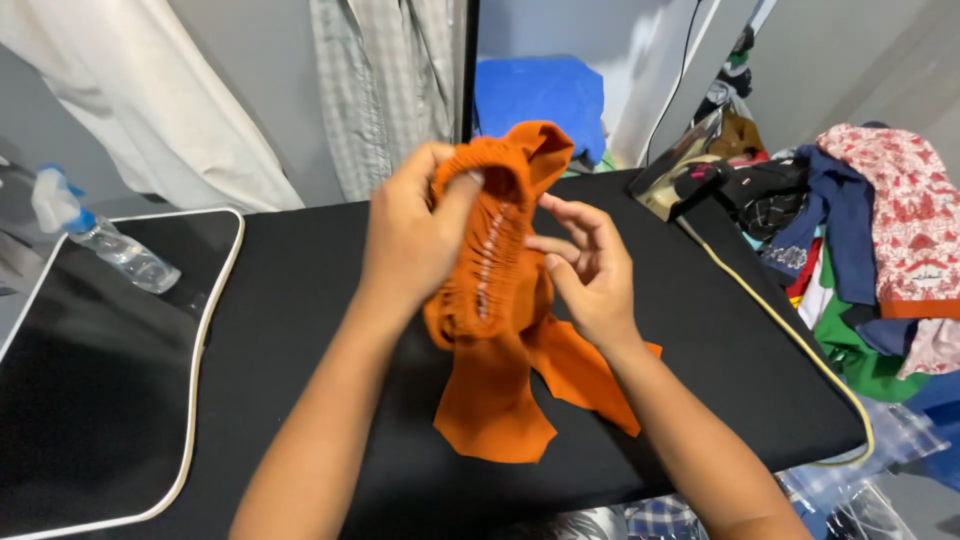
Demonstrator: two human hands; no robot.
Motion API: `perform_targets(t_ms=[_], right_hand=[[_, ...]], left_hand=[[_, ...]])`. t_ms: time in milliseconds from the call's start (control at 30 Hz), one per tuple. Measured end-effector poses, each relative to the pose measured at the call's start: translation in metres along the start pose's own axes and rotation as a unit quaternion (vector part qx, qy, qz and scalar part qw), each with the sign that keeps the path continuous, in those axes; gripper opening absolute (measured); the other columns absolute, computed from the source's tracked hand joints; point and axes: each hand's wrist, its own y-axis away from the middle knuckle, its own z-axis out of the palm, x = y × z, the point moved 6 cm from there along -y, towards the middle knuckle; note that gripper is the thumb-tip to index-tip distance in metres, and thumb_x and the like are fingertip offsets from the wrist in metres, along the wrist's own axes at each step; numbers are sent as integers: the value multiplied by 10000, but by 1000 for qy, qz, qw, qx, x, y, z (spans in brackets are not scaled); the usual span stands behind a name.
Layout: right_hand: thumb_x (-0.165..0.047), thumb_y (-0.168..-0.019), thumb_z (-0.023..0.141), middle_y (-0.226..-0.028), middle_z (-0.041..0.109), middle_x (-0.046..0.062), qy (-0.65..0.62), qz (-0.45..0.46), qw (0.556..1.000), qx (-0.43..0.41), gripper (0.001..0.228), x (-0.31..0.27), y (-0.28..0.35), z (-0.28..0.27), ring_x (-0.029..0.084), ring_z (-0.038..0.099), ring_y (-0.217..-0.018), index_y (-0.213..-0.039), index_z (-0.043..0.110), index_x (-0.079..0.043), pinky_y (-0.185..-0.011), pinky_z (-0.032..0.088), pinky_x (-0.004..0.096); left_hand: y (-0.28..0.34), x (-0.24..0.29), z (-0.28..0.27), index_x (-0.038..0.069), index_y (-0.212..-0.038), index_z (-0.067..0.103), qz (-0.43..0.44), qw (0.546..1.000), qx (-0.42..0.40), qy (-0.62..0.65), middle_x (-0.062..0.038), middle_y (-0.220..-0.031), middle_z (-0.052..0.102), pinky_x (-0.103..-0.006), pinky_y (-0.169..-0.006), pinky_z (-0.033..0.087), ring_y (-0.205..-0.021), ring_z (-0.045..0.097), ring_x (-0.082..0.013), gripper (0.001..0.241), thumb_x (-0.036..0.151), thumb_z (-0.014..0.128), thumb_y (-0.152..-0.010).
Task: The person irons an orange garment on a black ironing board. They smooth the fabric with their hands, spray it with water from a spray bottle, and use an electric iron to press the material. The person repeatedly adjusts the garment and moves the iron across its surface to remove wrinkles.
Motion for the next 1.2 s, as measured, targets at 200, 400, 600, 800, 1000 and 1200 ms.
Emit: perform_targets(t_ms=[200, 400, 600, 800, 1000, 1200], right_hand=[[-110, -775, 881, -1201, 585, 226, 57, -78, 994, -48, 672, -8, 3, 15, 329, 673, -1077, -1304, 537, 122, -1008, 566, 504], [-34, -886, 793, -872, 632, 90, 120, -55, 991, 3, 175, -24, -18, 15, 157, 592, -751, -1031, 713, 23, -729, 545, 307], [-112, -1014, 580, -843, 588, -36, 147, 10, 988, 36, 98, -36, -33, 22, 61, 508, -793, -950, 647, -81, -725, 429, 241], [-67, -1033, 535, -779, 569, -29, 75, 56, 996, 7, 190, -43, -44, 38, 35, 492, -697, -849, 562, -104, -638, 437, 201], [-258, -1018, 639, -957, 517, -4, 75, 8, 997, 5, 337, -42, -36, 34, 62, 465, -821, -1279, 542, -69, -738, 393, 219], [-287, -830, 784, -1257, 629, 140, 308, 75, 945, -79, 608, 1, 30, 70, 284, 668, -1148, -1312, 503, -45, -954, 518, 362]], left_hand=[[6, 23, 5, 125, -1125, 672, 23, 993, -110, 42, -142, -849, 680, -455, -861, 541, -920, 682, -267, 208, 240, 575, -981], [19, 9, 19, 113, -1169, 699, 59, 983, -176, -15, -143, -1057, 725, -450, -948, 530, -1082, 695, -331, 263, 146, 632, -917], [37, 31, 8, -44, -1440, 430, 182, 953, -6, -243, -219, -1330, 524, -501, -1021, 490, -1218, 552, -421, 726, 246, 707, -834], [50, 42, 27, -51, -1447, 438, 274, 935, -89, -205, -217, -1378, 606, -438, -1097, 500, -1253, 630, -369, 839, 598, 608, -943], [19, 28, -4, 210, -1279, 616, 164, 956, -107, -219, -33, -1177, 764, -410, -752, 524, -953, 731, -305, 384, 123, 604, -904], [-8, 68, -35, 76, -1170, 656, 206, 962, -37, -175, -47, -1050, 759, -318, -778, 551, -913, 756, -201, 164, 17, 666, -1018]])
